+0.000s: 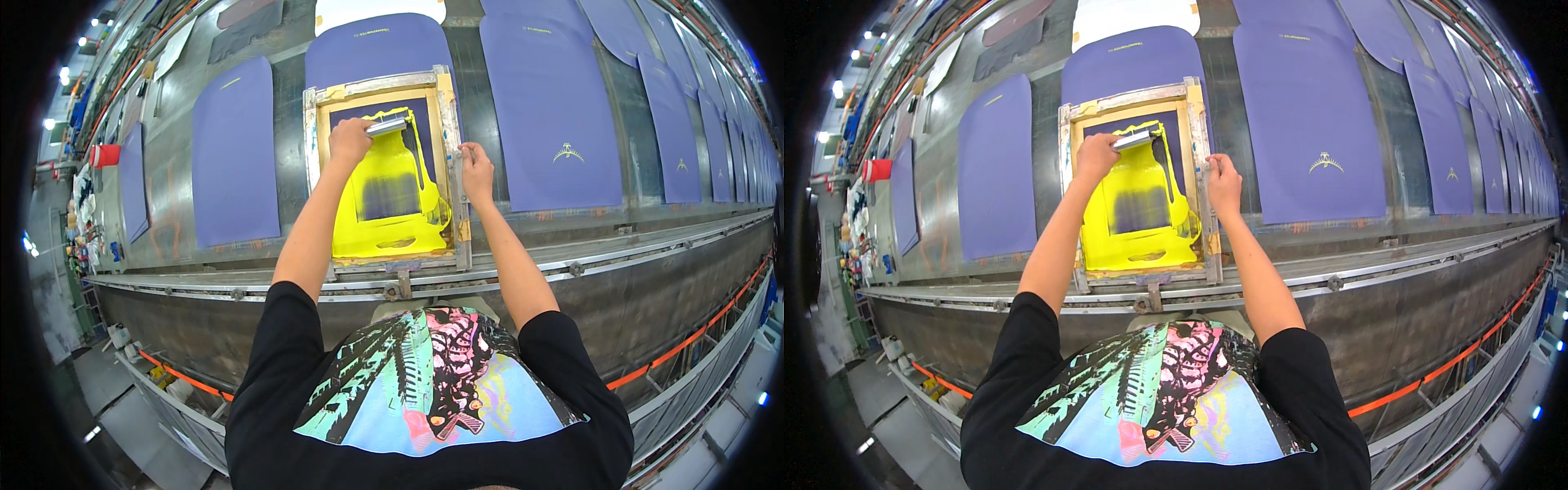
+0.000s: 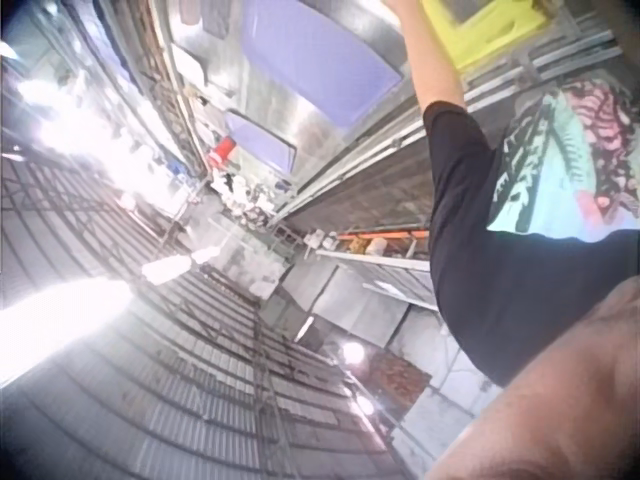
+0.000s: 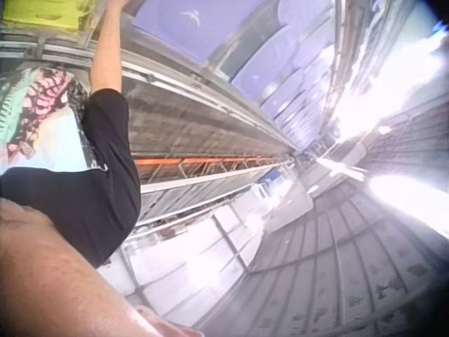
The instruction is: The person uses a squeegee to pull yellow ink across a screen-printing frame, imprinting a design onto purple t-shirts laid out on a conveyor. After printing several shirts, the person carries the frame to a workbench and adds more yellow ink from a bottle.
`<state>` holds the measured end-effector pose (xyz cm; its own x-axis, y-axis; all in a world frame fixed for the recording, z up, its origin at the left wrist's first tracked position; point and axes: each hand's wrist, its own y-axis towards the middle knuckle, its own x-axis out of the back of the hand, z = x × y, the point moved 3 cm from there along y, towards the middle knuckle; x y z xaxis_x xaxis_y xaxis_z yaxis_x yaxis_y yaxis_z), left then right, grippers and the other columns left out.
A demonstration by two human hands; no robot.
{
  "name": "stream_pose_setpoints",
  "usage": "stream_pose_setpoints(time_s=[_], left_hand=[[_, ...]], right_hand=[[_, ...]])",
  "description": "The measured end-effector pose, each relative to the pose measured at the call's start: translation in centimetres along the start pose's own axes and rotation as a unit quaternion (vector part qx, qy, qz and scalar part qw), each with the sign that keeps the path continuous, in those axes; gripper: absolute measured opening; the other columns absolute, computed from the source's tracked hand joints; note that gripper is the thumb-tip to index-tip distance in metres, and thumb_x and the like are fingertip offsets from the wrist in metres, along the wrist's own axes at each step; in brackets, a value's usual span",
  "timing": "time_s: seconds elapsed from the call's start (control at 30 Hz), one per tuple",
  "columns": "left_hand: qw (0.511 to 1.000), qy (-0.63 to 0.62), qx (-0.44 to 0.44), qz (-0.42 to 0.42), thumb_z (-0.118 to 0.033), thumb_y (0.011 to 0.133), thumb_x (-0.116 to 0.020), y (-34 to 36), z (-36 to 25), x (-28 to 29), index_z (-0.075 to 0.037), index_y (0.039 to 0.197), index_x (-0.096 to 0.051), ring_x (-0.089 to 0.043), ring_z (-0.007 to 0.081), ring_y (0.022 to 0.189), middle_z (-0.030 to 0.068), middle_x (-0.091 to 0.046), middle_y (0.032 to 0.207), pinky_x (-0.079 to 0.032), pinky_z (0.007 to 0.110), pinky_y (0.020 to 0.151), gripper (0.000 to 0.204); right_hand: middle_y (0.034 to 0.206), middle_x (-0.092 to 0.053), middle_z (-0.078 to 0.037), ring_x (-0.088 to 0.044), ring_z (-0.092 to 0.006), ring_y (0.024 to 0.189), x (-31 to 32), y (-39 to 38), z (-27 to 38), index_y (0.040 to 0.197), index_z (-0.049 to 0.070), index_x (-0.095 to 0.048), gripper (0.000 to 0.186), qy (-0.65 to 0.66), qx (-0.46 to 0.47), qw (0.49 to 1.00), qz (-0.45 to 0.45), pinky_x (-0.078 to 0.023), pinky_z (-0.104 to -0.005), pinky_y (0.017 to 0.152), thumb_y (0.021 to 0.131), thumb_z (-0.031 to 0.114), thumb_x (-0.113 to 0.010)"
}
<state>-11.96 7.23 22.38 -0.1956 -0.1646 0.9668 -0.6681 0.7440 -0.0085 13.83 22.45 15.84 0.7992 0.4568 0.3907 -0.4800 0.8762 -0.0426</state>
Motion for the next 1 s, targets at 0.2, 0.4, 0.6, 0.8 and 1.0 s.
stream_pose_setpoints(time_s=[0.2, 0.4, 0.6, 0.8, 1.0], left_hand=[[0.988, -0.065, -0.094, -0.105, 0.001, 0.081, -0.062, -11.7, -3.2, -3.0, -0.019, 0.103, -0.081, -0.073, 0.0280, 0.088, 0.0065, -0.078, 0.104, -0.057, 0.041, 0.076, 0.035], [0.988, -0.107, -0.074, -0.079, -0.001, 0.082, -0.064, -14.4, -2.9, -3.0, -0.022, 0.105, -0.080, -0.072, 0.0309, 0.095, 0.0060, -0.078, 0.102, -0.058, 0.043, 0.081, 0.035], [0.997, -0.070, 0.012, 0.035, -0.014, 0.077, -0.070, 3.3, 2.4, 0.7, -0.026, 0.104, -0.081, -0.072, 0.0380, 0.091, 0.0152, -0.075, 0.098, -0.058, 0.047, 0.082, 0.031], [0.999, 0.018, 0.037, 0.013, -0.012, 0.083, -0.065, 1.6, -1.1, 1.0, -0.031, 0.107, -0.081, -0.073, 0.0338, 0.093, 0.0101, -0.077, 0.100, -0.059, 0.045, 0.083, 0.034], [0.999, -0.032, -0.012, 0.009, -0.005, 0.080, -0.068, -11.3, -3.0, -3.1, -0.027, 0.107, -0.080, -0.073, 0.0302, 0.094, 0.0052, -0.077, 0.105, -0.059, 0.041, 0.083, 0.037]], right_hand=[[0.067, -0.060, -0.015, -0.058, -0.0279, 0.060, 0.9, 1.2, -0.2, 0.106, 0.008, -0.070, 0.020, 0.021, 0.038, 0.999, -0.029, -0.044, -0.0425, 0.062, 0.104, 0.024, -0.058], [0.067, -0.059, -0.010, -0.054, -0.0199, 0.062, 1.5, 0.2, -0.2, 0.107, 0.006, -0.070, 0.022, 0.009, -0.011, 1.000, -0.012, -0.044, -0.0385, 0.062, 0.104, 0.025, -0.059], [0.067, -0.058, -0.011, -0.054, -0.0212, 0.062, 0.1, 0.7, 0.3, 0.107, 0.007, -0.070, 0.021, 0.028, 0.007, 1.000, -0.002, -0.043, -0.0394, 0.061, 0.103, 0.025, -0.060], [0.078, -0.067, -0.018, -0.067, -0.0358, 0.072, 0.1, 1.5, 0.8, 0.108, 0.008, -0.070, 0.020, 0.030, 0.011, 0.999, -0.005, -0.049, -0.0448, 0.069, 0.102, 0.024, -0.060], [0.065, -0.056, -0.008, -0.051, -0.0138, 0.059, 0.6, 0.8, -1.3, 0.107, 0.008, -0.071, 0.020, 0.024, 0.021, 0.999, -0.022, -0.041, -0.0360, 0.058, 0.103, 0.024, -0.061]])
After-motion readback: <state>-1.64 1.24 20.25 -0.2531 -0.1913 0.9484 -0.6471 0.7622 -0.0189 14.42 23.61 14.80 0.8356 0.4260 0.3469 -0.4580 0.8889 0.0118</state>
